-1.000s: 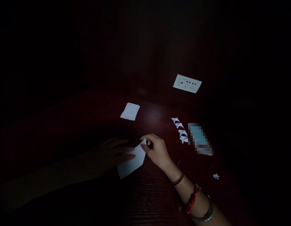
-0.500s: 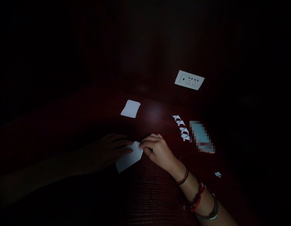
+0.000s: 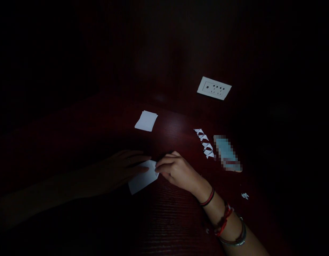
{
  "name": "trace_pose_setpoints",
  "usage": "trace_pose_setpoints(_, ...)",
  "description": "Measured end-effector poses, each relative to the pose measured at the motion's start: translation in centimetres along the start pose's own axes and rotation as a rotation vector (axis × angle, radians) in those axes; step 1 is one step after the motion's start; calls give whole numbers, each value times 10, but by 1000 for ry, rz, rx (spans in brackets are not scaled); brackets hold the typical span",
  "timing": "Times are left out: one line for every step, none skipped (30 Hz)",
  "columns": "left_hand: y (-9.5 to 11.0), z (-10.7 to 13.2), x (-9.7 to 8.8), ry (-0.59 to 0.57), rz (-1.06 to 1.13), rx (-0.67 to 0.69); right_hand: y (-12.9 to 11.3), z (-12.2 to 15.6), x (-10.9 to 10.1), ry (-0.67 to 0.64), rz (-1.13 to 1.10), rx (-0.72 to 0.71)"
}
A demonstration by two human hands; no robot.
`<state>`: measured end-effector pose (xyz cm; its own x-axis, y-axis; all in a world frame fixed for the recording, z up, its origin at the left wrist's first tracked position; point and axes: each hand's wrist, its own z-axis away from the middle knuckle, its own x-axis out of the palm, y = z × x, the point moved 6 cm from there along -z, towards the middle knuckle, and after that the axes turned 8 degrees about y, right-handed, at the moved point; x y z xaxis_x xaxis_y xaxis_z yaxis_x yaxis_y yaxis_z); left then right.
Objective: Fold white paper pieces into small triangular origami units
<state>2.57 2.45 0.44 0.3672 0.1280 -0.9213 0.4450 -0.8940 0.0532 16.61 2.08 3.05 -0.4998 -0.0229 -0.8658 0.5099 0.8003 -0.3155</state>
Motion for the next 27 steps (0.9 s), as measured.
trace_pose_setpoints(0, 0, 1, -11, 2, 10, 0, 0, 0, -3, -2, -1)
trace_pose_setpoints(1, 1, 1, -27, 2, 18, 0, 0, 0, -7, -5, -1)
trace_pose_setpoints(1, 1, 2, -43, 2, 27, 0, 0, 0, -9, -9, -3)
trace_pose_setpoints(1, 1, 2, -53, -2, 29, 0, 0, 0, -10, -13, -6)
trace_pose_setpoints(1, 1, 3, -55, -6, 29, 0, 0, 0, -11, -16, -9)
trace_pose_setpoints(0, 1, 3, -53, -11, 24, 0, 0, 1, -12, -19, -11)
trace_pose_setpoints(-1, 1, 4, -50, -15, 18, 0, -1, 1, -13, -21, -12)
trace_pose_setpoints(-1, 1, 4, -45, -18, 14, 0, -1, 1, -14, -21, -12)
trace_pose_setpoints(-2, 1, 5, -38, -20, 11, 0, -1, 2, -16, -21, -9)
trace_pose_setpoints(-2, 1, 5, -34, -22, 10, 1, -1, 2, -17, -22, -8)
trace_pose_setpoints(-2, 2, 5, -34, -23, 13, 1, -1, 3, -18, -25, -7)
trace_pose_setpoints(-2, 2, 5, -30, -26, 17, 1, -1, 3, -17, -27, -8)
trace_pose_setpoints(-1, 2, 4, -30, -29, 21, 1, -1, 3, -17, -31, -10)
trace_pose_setpoints(-1, 2, 4, -34, -35, 20, 2, -1, 4, -17, -34, -12)
trace_pose_setpoints(-1, 2, 3, -36, -39, 18, 2, -1, 4, -16, -39, -14)
trace_pose_setpoints(-1, 2, 2, -37, -42, 15, 2, -1, 4, -16, -46, -14)
trace_pose_setpoints(0, 2, 1, -38, -43, 13, 2, -1, 3, -15, -53, -13)
trace_pose_setpoints(0, 2, 0, -39, -42, 13, 3, -1, 3, -13, -63, -10)
trace_pose_setpoints(1, 2, -1, -43, -40, 13, 3, -1, 3, -10, -73, -8)
trace_pose_setpoints(1, 3, -2, -47, -38, 13, 3, -1, 3, -4, -83, -3)
trace_pose_setpoints(2, 3, -2, -55, -38, 9, 3, -2, 3, 9, -88, 4)
trace_pose_setpoints(2, 3, -3, -60, -40, 4, 3, -2, 2, 30, -91, 15)
trace_pose_setpoints(2, 3, -3, -63, -41, -1, 4, -3, 1, 55, -93, 30)
trace_pose_setpoints(2, 3, -3, -63, -44, -4, 5, -3, 0, 78, -94, 49)
trace_pose_setpoints(2, 3, -3, -65, -45, -6, 6, -3, 0, 95, -96, 67)
trace_pose_setpoints(2, 3, -3, -65, -46, -9, 7, -4, 0, 104, -100, 83)
trace_pose_setpoints(2, 3, -3, -65, -47, -11, 8, -4, 0, 103, -105, 95)
